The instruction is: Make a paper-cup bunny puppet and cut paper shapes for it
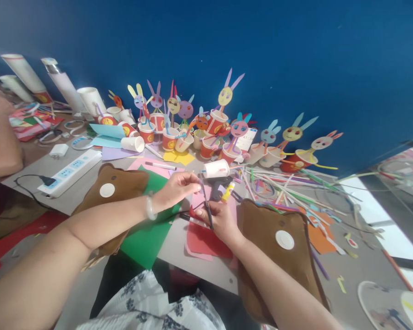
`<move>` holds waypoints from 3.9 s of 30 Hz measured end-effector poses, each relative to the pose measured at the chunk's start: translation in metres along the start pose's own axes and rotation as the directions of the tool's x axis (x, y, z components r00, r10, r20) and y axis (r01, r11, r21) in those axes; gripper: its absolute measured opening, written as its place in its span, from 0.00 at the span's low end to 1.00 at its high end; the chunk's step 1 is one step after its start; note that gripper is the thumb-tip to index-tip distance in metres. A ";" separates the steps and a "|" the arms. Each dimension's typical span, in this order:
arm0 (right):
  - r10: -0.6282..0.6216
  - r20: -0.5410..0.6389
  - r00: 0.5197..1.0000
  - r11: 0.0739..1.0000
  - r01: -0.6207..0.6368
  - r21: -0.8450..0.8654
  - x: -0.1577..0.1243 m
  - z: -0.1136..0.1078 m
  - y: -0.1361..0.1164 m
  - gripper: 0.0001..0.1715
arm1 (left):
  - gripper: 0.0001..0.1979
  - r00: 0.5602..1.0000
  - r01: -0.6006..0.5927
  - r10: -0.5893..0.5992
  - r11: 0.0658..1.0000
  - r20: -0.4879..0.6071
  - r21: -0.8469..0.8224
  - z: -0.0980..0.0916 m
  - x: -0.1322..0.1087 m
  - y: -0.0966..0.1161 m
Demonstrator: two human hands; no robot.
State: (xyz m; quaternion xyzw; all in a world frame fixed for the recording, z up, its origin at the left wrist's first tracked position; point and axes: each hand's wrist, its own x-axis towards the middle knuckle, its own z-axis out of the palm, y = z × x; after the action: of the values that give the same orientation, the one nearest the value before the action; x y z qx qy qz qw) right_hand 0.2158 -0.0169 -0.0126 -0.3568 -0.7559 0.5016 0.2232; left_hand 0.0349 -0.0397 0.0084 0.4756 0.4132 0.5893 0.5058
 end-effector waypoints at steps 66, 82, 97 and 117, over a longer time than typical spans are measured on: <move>0.075 -0.014 0.997 0.996 -0.075 -0.051 -0.001 -0.020 0.004 0.30 | 0.03 0.994 -0.109 0.108 0.993 0.024 0.054 -0.003 0.001 0.002; 0.020 -0.045 0.999 0.994 -0.024 -0.106 -0.001 -0.023 0.005 0.33 | 0.02 0.992 -0.128 0.125 0.987 0.029 0.096 -0.006 0.003 -0.004; -0.063 -0.247 0.967 0.998 0.058 -0.027 0.000 -0.026 0.010 0.29 | 0.08 1.000 0.024 -0.024 0.999 -0.010 -0.041 -0.004 0.005 -0.001; -0.023 -0.137 0.990 0.980 0.049 0.195 -0.002 -0.017 0.008 0.27 | 0.16 0.956 0.165 -0.130 0.979 0.261 -0.118 0.006 -0.006 -0.012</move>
State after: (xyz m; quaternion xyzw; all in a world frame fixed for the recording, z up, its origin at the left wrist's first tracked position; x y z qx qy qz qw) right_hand 0.2310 -0.0061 -0.0133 -0.3518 -0.6920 0.5450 0.3168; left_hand 0.0436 -0.0436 -0.0032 0.4780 0.3379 0.5118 0.6288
